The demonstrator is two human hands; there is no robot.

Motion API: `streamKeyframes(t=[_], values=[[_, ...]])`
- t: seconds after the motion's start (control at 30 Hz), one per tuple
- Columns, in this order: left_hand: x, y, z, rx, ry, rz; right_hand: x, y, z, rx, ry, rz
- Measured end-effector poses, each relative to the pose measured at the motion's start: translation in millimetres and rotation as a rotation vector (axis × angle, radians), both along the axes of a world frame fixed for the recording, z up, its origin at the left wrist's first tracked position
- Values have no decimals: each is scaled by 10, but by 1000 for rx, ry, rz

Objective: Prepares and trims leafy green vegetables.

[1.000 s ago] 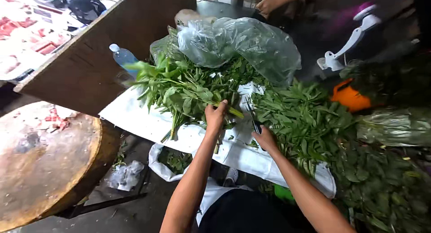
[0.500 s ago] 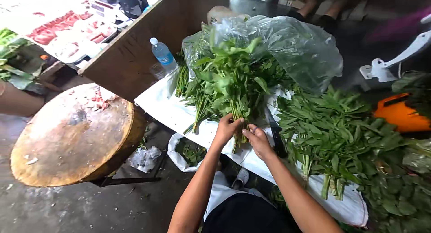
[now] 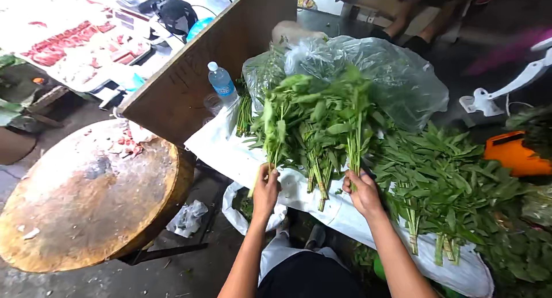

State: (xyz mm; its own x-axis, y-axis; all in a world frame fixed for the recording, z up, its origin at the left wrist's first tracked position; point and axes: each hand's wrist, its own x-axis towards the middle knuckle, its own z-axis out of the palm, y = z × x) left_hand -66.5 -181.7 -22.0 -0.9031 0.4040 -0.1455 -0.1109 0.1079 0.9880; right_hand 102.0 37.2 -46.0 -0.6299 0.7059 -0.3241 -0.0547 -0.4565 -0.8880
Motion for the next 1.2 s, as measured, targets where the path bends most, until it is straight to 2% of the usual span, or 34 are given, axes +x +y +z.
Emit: streamKeyframes(t=[0.07,0.13,0.2,0.27,0.3,0.37,0.47,0.57,0.67,0.8,0.87,0.9,1.0,1.13,1.2], values=[[-170,-125,-54,53,-24,-13,-88,56,-193,42,-157,31],[-291,-195,-186,83,-84,-62,-159,63,-382,178,-456,78],[-337,-229,-327,90,-155,-129,-140,1,-384,395,-735,140],[-319,-251,-440,96,-187,-176,-61,-115,-294,621,-816,112],[-298,-251,-459,92,-201,-185,-56,-215,-199,678,-783,53],[-241,-234,-457,72,-218,-193,-131,-508,48,607,-605,42],[-160,-181,-459,37,-214,-243,-416,-900,231,249,-290,299],[-86,-118,-518,-22,-206,-272,-710,-1112,198,46,-284,480],[-36,-100,-586,7,-285,-229,-772,-1187,127,61,-317,335],[-31,-102,-571,195,-637,-36,-513,-1121,367,235,-73,55],[-32,-121,-609,224,-720,-14,-463,-1069,447,336,7,-3],[-22,-126,-643,220,-727,-18,-473,-1053,434,378,-16,-5],[22,-133,-716,167,-664,-49,-546,-1072,262,472,-279,111],[67,-136,-659,251,-780,-70,-609,-1325,41,438,-498,397],[96,-127,-652,283,-807,-96,-643,-1459,-54,438,-555,473]])
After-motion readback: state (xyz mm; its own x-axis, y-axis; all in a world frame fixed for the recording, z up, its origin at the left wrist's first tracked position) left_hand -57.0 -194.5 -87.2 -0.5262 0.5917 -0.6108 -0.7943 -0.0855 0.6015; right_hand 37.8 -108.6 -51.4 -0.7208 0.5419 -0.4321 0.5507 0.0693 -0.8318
